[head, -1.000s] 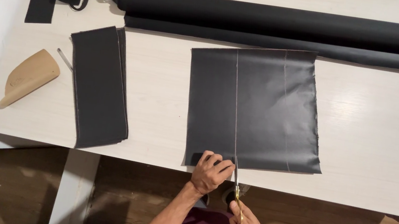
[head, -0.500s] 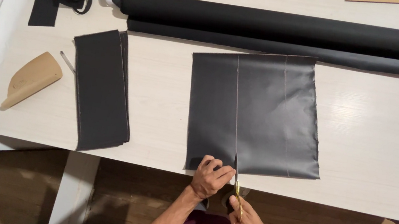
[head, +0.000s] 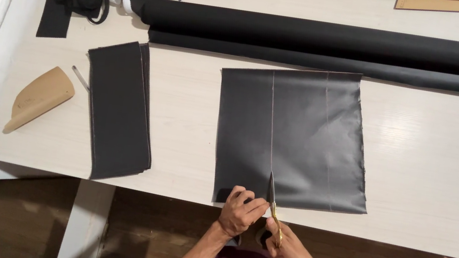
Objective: Cutting strips of black leather material using scissors along marked lines on a workshop table
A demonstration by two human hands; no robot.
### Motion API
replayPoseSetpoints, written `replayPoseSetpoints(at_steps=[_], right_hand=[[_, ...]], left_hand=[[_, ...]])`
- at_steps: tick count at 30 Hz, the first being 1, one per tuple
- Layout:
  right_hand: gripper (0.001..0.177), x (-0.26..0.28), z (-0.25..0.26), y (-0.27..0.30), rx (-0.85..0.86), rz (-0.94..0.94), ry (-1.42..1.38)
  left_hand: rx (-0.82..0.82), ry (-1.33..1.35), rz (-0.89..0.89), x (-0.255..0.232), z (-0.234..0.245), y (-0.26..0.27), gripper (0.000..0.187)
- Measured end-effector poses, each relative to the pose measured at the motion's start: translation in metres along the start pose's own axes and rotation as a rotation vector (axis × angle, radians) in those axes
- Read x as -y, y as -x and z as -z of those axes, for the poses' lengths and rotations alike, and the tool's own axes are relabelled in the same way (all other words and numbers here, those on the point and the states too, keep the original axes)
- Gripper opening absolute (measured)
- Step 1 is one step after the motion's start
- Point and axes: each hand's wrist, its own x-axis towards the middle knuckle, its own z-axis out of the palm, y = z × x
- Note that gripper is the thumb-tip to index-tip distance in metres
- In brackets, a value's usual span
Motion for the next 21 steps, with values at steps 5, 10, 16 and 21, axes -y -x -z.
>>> replayPoseSetpoints(at_steps=[5, 10, 16, 21], right_hand=[[0.05, 0.016, -0.002, -0.004, 0.038, -0.037, -0.022], [0.059, 0.039, -0.013, 0.002, 0.042, -0.067, -0.029], [0.07, 0.048, 0.001, 0.005, 0.189, -0.221, -0.202], [0.069, 0.057, 0.003, 0.01, 0.223, -0.264, -0.346]], left_hand=[[-0.007, 0.029, 0.009, -0.002, -0.001, 0.003, 0.027], [-0.017, 0.006, 0.011, -0.001, 0.005, -0.001, 0.033], [0.005, -0.007, 0.087, -0.004, 0.005, 0.002, 0.025], [0.117, -0.082, 0.146, -0.006, 0.004, 0.016, 0.052]])
